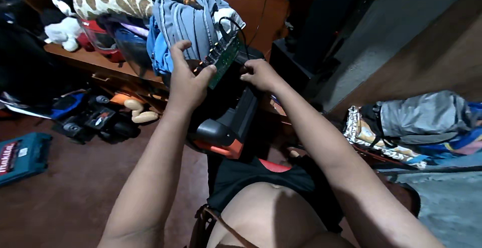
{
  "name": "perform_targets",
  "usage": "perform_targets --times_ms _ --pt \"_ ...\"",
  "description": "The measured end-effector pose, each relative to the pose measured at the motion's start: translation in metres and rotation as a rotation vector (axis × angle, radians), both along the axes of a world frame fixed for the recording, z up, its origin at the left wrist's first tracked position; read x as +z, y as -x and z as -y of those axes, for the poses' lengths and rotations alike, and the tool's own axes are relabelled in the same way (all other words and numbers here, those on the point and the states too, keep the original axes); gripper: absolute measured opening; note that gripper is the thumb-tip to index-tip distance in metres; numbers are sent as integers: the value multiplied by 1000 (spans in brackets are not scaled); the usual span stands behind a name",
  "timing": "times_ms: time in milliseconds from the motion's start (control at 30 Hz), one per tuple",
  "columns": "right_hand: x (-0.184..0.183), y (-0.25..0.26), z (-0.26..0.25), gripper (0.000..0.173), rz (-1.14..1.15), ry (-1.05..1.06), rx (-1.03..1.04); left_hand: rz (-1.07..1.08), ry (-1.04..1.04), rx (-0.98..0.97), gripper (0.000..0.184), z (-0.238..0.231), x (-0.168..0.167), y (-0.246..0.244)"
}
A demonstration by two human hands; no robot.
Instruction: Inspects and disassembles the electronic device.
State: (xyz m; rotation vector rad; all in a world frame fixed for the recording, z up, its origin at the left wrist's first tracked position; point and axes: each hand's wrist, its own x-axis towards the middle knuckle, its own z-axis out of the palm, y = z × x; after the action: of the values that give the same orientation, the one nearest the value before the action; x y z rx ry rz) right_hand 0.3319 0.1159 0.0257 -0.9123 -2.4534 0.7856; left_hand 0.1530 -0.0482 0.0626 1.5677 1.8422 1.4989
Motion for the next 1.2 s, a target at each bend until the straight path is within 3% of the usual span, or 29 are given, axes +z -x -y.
perform_targets --times_ms 167,367,500,600,800,933,1200 --pt "-9 -9 -5 32 -94 49 18 31 -16 10 74 0 -2 -1" --pt "-14 -17 -2 17 -157 70 59 252 -136 -1 65 -3 -1 3" --pt "-14 -8 2 32 -199 86 27 359 -201 -52 59 -4 0 6" --pt "-1 -4 6 15 -172 87 75 358 -265 -91 58 -5 -2 8" --pt "33 -30 -4 16 -591 266 0 393 -333 -93 51 -6 -7 16" --pt "56 -51 -17 12 -594 122 -7 405 -293 -99 51 -5 -4 13" --pt "88 -90 -20 16 -288 -268 -51 517 -306 -193 41 -6 -8 18"
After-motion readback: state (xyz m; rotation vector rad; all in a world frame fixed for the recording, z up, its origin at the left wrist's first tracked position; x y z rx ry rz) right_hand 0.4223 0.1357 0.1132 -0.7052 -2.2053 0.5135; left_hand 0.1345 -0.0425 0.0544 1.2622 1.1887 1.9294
